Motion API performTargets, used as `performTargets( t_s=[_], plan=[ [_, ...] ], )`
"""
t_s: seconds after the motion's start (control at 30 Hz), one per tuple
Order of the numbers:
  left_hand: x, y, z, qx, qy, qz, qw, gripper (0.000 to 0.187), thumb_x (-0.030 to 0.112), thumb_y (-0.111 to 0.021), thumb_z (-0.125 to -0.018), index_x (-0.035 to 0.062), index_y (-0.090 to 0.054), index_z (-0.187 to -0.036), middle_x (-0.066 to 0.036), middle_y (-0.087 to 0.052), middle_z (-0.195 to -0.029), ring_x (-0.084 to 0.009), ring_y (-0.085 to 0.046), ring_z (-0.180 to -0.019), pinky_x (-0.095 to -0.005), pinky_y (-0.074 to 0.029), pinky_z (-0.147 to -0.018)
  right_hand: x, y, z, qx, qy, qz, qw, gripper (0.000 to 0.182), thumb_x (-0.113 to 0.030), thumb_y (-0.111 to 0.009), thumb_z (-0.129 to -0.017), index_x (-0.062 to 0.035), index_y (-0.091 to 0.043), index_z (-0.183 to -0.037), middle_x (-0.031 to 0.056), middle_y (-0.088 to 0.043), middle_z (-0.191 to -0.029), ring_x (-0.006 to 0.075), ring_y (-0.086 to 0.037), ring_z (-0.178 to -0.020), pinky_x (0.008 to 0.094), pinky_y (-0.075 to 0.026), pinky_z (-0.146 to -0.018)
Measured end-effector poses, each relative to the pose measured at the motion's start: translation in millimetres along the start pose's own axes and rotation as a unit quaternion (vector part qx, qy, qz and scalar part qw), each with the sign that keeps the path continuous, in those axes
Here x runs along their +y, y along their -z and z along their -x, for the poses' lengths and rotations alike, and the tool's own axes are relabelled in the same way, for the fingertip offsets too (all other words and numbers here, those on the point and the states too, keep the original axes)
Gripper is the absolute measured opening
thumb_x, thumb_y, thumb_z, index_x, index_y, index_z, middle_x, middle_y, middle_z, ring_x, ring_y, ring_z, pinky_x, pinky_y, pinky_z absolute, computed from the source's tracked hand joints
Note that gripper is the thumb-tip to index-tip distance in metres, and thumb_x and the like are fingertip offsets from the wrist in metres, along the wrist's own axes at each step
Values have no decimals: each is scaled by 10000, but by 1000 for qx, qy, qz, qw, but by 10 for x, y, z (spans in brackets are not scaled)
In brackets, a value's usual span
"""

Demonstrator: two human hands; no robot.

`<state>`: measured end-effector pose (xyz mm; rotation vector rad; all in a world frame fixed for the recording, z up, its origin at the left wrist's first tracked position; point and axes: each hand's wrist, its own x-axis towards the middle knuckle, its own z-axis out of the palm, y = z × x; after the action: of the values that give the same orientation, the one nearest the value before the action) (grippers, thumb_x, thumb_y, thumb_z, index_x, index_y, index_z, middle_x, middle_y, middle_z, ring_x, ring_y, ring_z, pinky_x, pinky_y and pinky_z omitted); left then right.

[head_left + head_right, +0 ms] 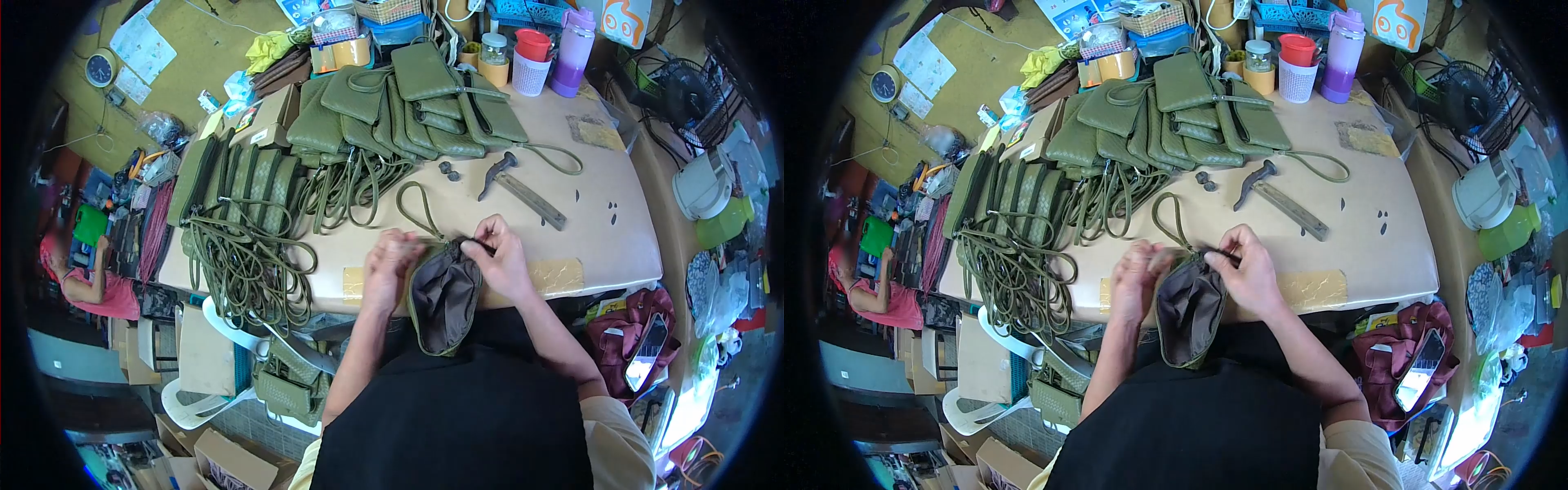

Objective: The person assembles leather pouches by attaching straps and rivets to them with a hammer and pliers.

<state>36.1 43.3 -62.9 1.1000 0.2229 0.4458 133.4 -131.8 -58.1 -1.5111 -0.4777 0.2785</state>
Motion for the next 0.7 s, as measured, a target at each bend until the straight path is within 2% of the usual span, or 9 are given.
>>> performTargets(
  t_s=[0.1,0.17,0.2,0.23,0.27,0.37,0.4,0.57,0.7],
  plan=[
    [154,321,123,117,-8,108,987,152,205,-592,-929,57,-561,-952,-40,-546,-957,-136,-560,-853,-242,-462,-719,63,128,-42,23,3,5,1000,185,-135,-687,-852,-18,-565,-927,-22,-541,-777,46,-477,-696,243,-419,-633],
    [215,682,274,164,1,35,986,143,207,-583,-927,74,-541,-896,-20,-518,-864,-120,-525,-753,-225,-446,-648,171,223,-68,14,-13,-7,1000,204,-162,-667,-874,-9,-615,-998,6,-592,-807,56,-513,-726,230,-436,-681],
    [373,846,340,66,64,-23,995,146,148,-597,-912,71,-506,-828,9,-473,-742,-102,-477,-661,-208,-420,-600,165,242,-73,12,-14,-7,1000,204,-162,-667,-874,-9,-615,-998,6,-592,-807,56,-513,-726,230,-436,-681],
    [332,841,410,89,-45,-261,960,83,99,-604,-884,49,-545,-853,17,-485,-710,-86,-499,-666,-208,-425,-615,146,254,-82,-4,-42,1,999,190,-158,-665,-875,-8,-629,-985,13,-611,-822,64,-532,-742,236,-442,-685],
    [300,812,462,104,-151,-481,857,43,50,-612,-855,28,-583,-878,24,-497,-678,-71,-521,-671,-208,-429,-630,136,256,-96,-20,-70,9,997,177,-153,-664,-876,-6,-643,-973,20,-630,-837,72,-551,-758,241,-449,-689],
    [482,592,593,138,-53,-387,910,150,6,-609,-847,-3,-614,-996,15,-535,-680,-73,-531,-654,-215,-436,-629,165,174,-149,-40,-24,35,998,184,-173,-657,-883,-5,-667,-958,58,-656,-844,111,-587,-767,269,-462,-693],
    [522,665,607,144,44,-326,933,250,32,-621,-852,6,-624,-1101,-8,-603,-749,-94,-571,-708,-210,-443,-674,156,150,-177,-43,-25,36,998,184,-173,-657,-883,-5,-667,-958,58,-656,-844,111,-587,-767,269,-462,-693],
    [395,355,412,69,-105,-406,905,164,70,-622,-877,0,-677,-1016,-81,-640,-897,-139,-603,-878,-233,-469,-735,58,39,-362,-85,-25,216,972,416,-413,-630,-874,-3,-701,-887,173,-670,-839,245,-644,-778,339,-491,-750],
    [159,234,67,-4,-94,-444,891,154,62,-611,-882,6,-687,-1004,-103,-632,-958,-165,-597,-934,-262,-486,-752,-150,-85,-635,-127,-76,332,932,540,-533,-652,-803,1,-709,-854,196,-679,-828,271,-652,-785,359,-496,-750]
  ],
)
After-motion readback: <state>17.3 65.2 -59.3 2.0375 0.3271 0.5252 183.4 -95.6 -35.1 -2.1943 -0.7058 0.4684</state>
